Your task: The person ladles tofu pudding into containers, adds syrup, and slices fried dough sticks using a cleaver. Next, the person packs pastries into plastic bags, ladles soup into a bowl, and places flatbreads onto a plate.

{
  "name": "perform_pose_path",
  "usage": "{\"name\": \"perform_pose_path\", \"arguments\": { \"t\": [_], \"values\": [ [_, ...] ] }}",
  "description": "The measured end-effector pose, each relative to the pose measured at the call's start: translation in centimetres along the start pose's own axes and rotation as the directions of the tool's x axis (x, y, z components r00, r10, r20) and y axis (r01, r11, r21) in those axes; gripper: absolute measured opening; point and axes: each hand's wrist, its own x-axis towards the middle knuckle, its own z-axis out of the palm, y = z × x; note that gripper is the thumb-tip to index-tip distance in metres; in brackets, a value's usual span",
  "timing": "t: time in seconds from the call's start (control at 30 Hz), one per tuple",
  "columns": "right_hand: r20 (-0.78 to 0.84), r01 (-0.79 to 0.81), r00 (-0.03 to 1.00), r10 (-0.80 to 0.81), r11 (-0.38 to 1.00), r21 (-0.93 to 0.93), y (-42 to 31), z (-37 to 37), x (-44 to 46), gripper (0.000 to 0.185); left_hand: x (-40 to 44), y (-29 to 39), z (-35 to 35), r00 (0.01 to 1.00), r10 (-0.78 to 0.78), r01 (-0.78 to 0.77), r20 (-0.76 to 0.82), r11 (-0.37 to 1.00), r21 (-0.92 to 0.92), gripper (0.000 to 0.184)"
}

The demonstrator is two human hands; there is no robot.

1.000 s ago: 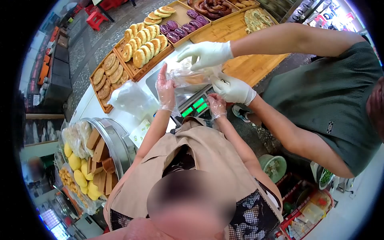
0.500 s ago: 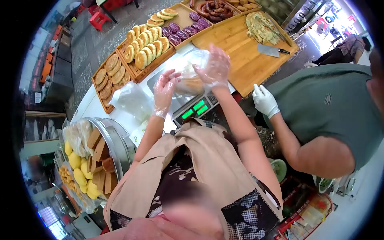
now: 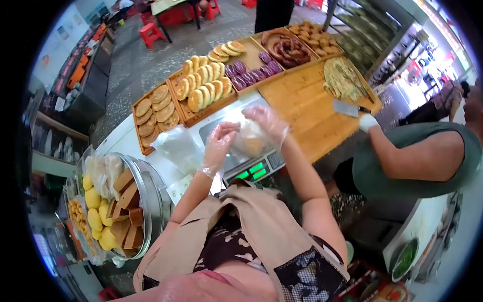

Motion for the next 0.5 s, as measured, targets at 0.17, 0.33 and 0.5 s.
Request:
{"name": "perform_pose_path", "arguments": {
  "t": [0.17, 0.33, 0.5],
  "values": [
    [0.152, 0.335, 0.941, -0.303, 0.760, -0.558, -2.4, 4.2, -2.6, 0.041, 2.7, -4.3, 0.1, 0.964, 0.251, -0.219, -0.093, 0.939, 0.265, 0.015],
    [0.211, 0.382, 0.851, -0.481, 0.292, -0.877, -1.9, 2.5, -3.8, 0.025, 3.9, -1.0, 0.3, 0.991, -0.006, 0.078, -0.134, 0.839, 0.538, 0.017],
    [-0.032, 0.311, 0.670, -0.742, 0.319, -0.895, 0.5, -0.2, -4.3, 0.015, 4.5, 8.4, -1.7, 0.988, -0.062, 0.085, -0.140, 0.982, 0.170, 0.023]
  ]
}}
